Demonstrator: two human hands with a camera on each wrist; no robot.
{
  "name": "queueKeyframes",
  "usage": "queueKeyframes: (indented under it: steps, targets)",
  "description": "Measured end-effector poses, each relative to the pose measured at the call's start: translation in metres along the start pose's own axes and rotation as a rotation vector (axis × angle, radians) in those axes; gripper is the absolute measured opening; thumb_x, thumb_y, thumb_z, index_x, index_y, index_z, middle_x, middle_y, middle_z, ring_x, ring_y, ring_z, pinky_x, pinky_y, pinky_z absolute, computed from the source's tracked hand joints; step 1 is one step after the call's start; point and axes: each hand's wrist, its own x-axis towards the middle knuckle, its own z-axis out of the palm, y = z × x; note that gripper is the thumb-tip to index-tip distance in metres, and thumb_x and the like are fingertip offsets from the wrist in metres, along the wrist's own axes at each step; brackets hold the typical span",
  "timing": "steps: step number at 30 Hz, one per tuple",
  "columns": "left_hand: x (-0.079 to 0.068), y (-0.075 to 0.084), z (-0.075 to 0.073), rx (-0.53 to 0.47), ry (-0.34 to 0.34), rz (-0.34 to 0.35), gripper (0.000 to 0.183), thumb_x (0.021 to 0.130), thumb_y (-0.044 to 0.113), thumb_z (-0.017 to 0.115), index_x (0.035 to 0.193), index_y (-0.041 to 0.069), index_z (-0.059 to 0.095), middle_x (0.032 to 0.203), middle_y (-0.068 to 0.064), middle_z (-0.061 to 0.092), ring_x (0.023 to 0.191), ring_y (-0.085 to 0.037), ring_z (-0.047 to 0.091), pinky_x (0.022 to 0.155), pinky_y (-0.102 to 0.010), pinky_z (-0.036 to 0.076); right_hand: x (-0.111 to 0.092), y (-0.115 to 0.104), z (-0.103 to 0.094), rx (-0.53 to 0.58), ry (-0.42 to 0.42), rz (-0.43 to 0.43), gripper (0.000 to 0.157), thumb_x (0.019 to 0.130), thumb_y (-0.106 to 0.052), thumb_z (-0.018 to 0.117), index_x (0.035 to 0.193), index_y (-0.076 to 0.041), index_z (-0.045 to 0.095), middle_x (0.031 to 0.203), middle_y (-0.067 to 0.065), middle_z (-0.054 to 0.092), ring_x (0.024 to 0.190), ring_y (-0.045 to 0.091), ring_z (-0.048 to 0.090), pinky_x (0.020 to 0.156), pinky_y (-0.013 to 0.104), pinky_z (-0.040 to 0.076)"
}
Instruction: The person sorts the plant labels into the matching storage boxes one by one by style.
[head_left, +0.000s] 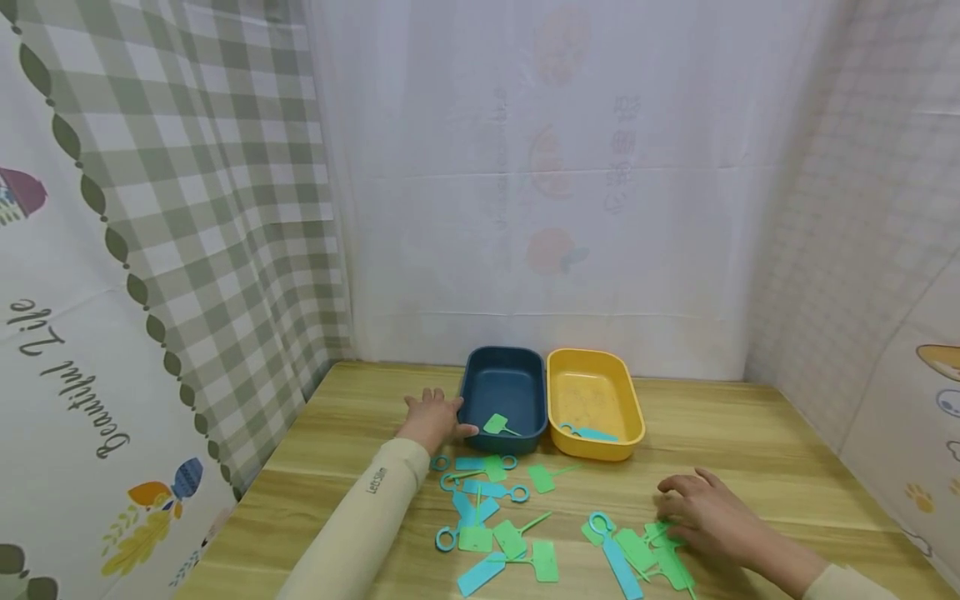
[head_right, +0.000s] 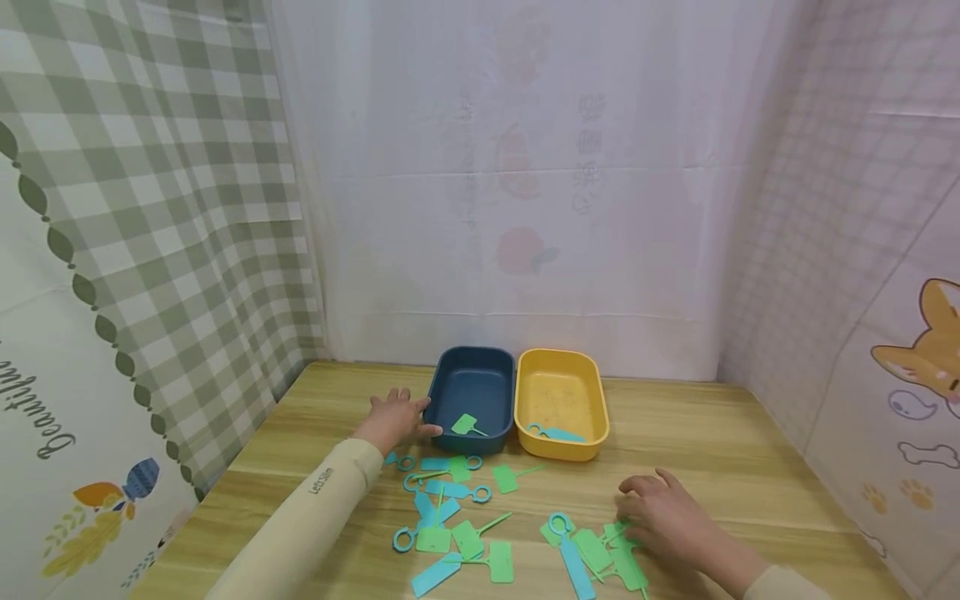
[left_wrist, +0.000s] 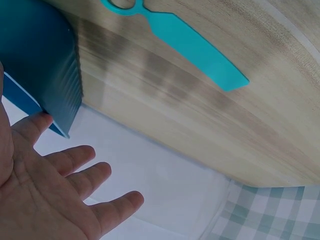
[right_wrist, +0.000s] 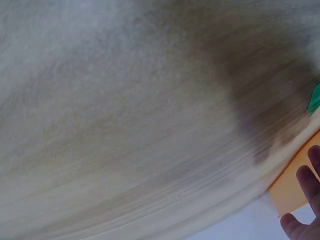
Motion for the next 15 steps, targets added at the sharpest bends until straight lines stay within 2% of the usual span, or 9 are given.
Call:
queueKeyframes:
  steps: [4, 10, 15]
  targets:
    - [0.0002, 0.0005, 0.0006, 0.004, -0.002, -0.005, 0.07, 0.092, 0.064, 0.055, 0.146, 0.02, 0.052, 0.145, -0.023, 0.046, 0.137, -0.044, 0.037, 0.103, -0.069, 0.032, -0.0004, 0.0027, 0.0039, -0.038, 0.034, -0.035, 0.019, 0.071, -0.027, 0.086, 0.084, -0.028, 0.073, 0.104, 0.005, 0.065, 0.095, 0.031, 0.063, 0.083, 0.069, 0.04]
    - [-0.0002, 0.0011, 0.0012, 0.013, 0.002, -0.003, 0.071, 0.091, 0.065, 0.055, 0.146, 0.02, 0.053, 0.144, -0.023, 0.047, 0.136, -0.043, 0.039, 0.102, -0.069, 0.034, 0.0015, 0.0022, 0.0058, -0.05, 0.056, -0.041, 0.016, 0.072, -0.024, 0.085, 0.08, -0.029, 0.072, 0.102, 0.005, 0.065, 0.093, 0.031, 0.063, 0.084, 0.069, 0.041]
    - [-0.001, 0.0009, 0.0003, 0.003, 0.006, 0.0, 0.071, 0.091, 0.065, 0.055, 0.145, 0.02, 0.053, 0.144, -0.023, 0.047, 0.136, -0.043, 0.039, 0.102, -0.069, 0.034, 0.002, 0.004, 0.0093, -0.055, 0.092, -0.056, 0.021, 0.068, -0.02, 0.086, 0.077, -0.03, 0.07, 0.101, 0.004, 0.065, 0.092, 0.031, 0.063, 0.083, 0.069, 0.041]
